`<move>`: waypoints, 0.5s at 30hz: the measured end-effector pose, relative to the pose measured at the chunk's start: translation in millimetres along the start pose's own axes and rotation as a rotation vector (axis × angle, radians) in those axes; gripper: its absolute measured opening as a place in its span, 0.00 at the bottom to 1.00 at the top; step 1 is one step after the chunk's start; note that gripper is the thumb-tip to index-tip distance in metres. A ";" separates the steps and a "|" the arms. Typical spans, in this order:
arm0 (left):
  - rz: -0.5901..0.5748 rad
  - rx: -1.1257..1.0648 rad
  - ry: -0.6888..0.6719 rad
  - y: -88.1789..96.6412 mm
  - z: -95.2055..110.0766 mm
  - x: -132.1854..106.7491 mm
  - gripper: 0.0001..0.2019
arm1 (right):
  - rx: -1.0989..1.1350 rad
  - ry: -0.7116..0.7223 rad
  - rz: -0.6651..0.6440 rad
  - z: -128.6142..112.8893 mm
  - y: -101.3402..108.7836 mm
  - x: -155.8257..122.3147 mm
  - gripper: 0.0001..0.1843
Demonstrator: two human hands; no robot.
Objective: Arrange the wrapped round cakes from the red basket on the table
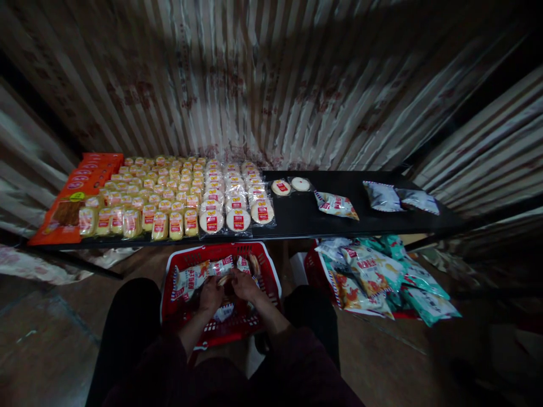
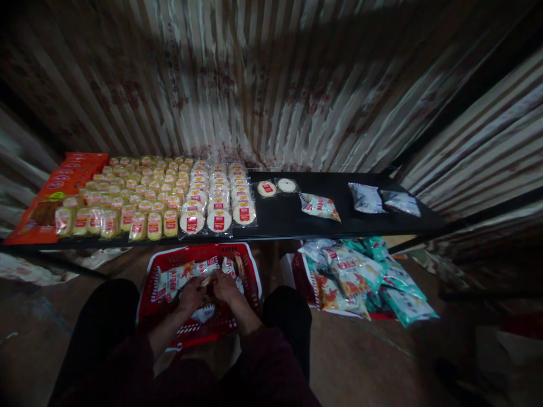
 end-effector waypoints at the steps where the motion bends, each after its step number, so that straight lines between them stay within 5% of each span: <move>1: 0.011 0.000 -0.020 -0.3 1.0 0.2 0.17 | -0.003 0.002 0.003 -0.5 0.5 -0.8 0.23; 8: 0.118 0.015 -0.030 6.0 -0.3 -2.6 0.13 | -0.047 0.013 0.025 2.5 3.2 -2.7 0.22; 15: 0.087 -0.080 -0.001 1.1 -7.0 -1.3 0.11 | -0.107 0.106 -0.172 1.7 -19.8 -4.9 0.15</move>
Point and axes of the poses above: each hand's wrist, its own x-axis towards the middle knuckle, its own y-axis out of the back of the hand, z = x × y, the point moved 7 cm from there along x, towards the middle knuckle, and after that the axes turned 9 degrees about x, right-handed, at the moved point
